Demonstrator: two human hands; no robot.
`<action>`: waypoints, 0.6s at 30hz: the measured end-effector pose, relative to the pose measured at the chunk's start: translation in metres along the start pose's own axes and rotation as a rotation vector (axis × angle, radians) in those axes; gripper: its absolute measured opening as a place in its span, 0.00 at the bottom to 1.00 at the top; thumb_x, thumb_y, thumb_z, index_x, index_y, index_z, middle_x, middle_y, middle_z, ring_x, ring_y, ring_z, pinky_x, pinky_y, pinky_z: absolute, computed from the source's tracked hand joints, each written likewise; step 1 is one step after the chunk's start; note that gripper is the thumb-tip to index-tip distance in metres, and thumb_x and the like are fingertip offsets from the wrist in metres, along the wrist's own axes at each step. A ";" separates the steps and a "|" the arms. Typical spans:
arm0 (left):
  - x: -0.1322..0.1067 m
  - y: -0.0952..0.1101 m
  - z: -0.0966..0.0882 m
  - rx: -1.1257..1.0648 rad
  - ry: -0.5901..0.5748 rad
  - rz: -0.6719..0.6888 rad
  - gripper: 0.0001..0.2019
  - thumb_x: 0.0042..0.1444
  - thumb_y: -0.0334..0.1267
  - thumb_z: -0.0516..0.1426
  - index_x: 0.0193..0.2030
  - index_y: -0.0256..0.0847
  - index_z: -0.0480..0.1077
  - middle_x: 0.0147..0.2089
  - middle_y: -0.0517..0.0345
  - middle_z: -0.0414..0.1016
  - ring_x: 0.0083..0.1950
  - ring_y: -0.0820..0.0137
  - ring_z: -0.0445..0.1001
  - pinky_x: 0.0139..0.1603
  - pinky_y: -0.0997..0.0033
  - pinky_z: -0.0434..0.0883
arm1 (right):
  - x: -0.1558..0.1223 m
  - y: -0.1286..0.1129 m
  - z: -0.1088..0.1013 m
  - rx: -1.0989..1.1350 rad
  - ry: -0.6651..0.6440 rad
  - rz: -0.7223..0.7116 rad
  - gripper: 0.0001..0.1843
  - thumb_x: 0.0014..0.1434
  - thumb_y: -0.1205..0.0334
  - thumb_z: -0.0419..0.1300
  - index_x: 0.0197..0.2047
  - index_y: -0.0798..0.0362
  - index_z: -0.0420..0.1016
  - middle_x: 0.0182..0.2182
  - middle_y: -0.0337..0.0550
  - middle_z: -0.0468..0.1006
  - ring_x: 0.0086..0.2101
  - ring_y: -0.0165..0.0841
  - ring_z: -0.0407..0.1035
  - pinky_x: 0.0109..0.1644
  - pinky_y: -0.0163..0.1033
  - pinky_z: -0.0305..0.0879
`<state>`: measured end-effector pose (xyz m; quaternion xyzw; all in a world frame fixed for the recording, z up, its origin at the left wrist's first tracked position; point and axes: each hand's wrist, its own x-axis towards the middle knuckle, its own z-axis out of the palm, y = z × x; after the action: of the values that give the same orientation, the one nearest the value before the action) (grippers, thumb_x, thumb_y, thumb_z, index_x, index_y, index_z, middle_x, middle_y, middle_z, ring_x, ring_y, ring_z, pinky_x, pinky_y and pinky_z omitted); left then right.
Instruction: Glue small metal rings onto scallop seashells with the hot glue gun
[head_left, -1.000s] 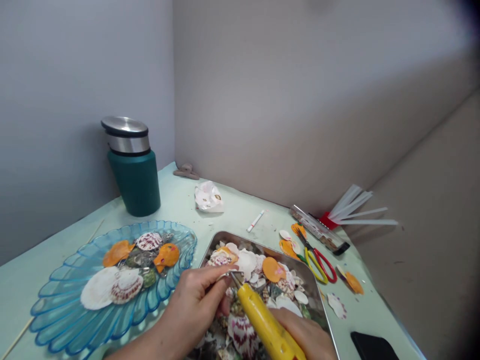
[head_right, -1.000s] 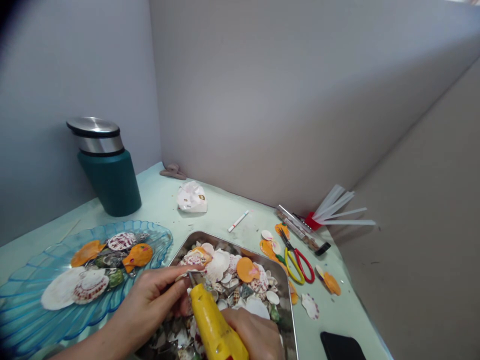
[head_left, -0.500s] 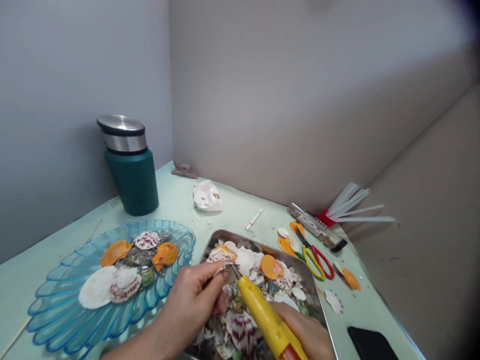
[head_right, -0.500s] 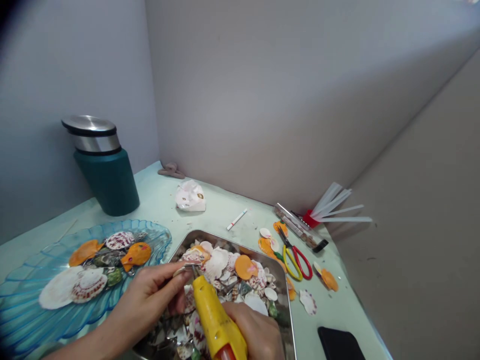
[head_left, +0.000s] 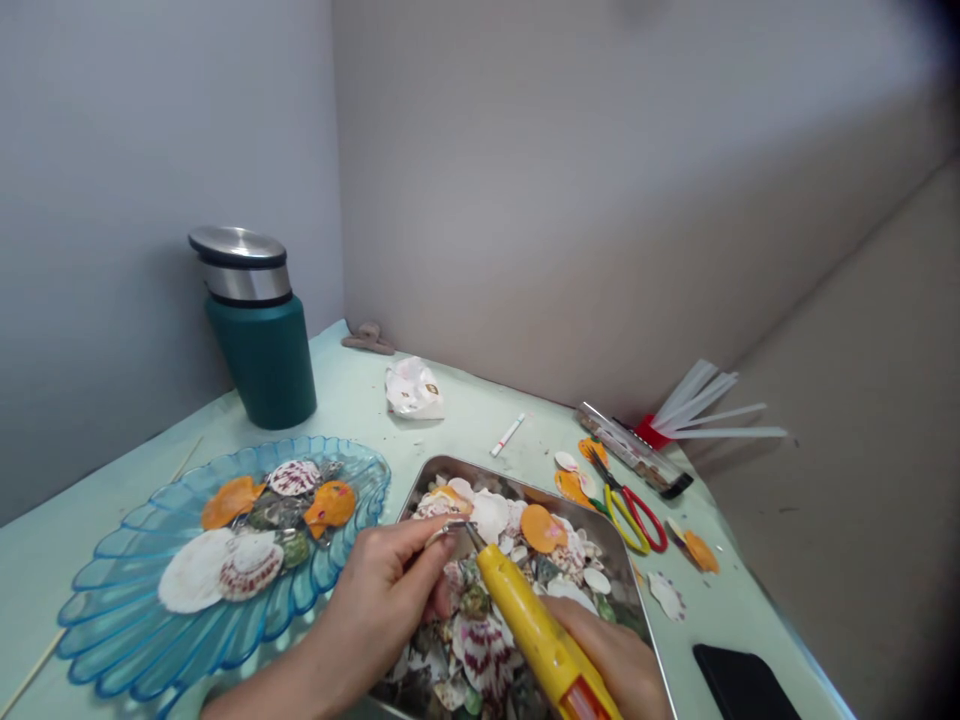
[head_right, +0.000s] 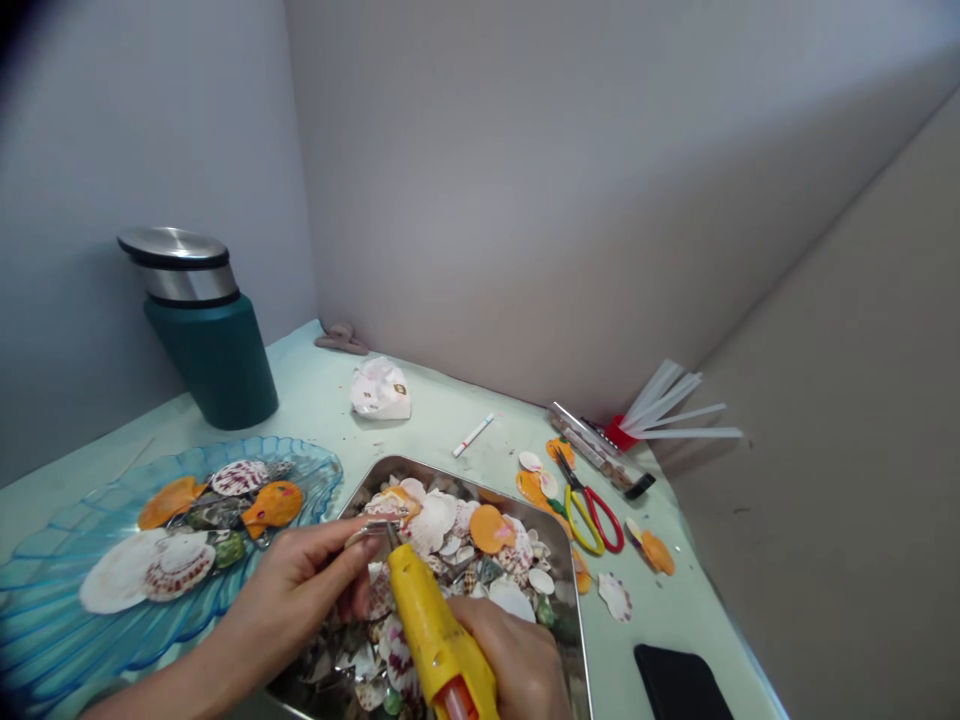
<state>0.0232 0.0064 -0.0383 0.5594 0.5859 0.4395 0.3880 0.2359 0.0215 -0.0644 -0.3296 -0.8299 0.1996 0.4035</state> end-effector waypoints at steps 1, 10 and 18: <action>0.000 0.001 0.000 0.022 -0.002 0.010 0.16 0.59 0.41 0.50 0.26 0.39 0.74 0.16 0.63 0.71 0.20 0.73 0.66 0.24 0.77 0.62 | -0.001 0.000 0.001 0.013 -0.003 0.001 0.22 0.64 0.44 0.47 0.39 0.50 0.75 0.24 0.41 0.79 0.24 0.33 0.76 0.26 0.31 0.68; 0.000 -0.001 0.000 -0.129 -0.021 -0.079 0.16 0.58 0.45 0.51 0.25 0.39 0.71 0.16 0.63 0.71 0.18 0.73 0.67 0.22 0.78 0.64 | 0.011 -0.004 -0.033 -0.189 0.024 0.204 0.09 0.58 0.56 0.58 0.37 0.52 0.75 0.24 0.39 0.79 0.22 0.33 0.73 0.25 0.32 0.71; -0.001 -0.003 -0.001 -0.110 -0.036 -0.030 0.15 0.59 0.43 0.51 0.33 0.38 0.77 0.16 0.63 0.71 0.19 0.73 0.66 0.22 0.78 0.62 | -0.001 0.007 -0.046 -0.761 -0.337 0.268 0.26 0.48 0.72 0.53 0.52 0.50 0.69 0.42 0.46 0.81 0.35 0.41 0.78 0.34 0.40 0.71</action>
<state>0.0213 0.0052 -0.0408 0.5361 0.5620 0.4554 0.4351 0.2757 0.0292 -0.0421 -0.5225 -0.8484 -0.0188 0.0828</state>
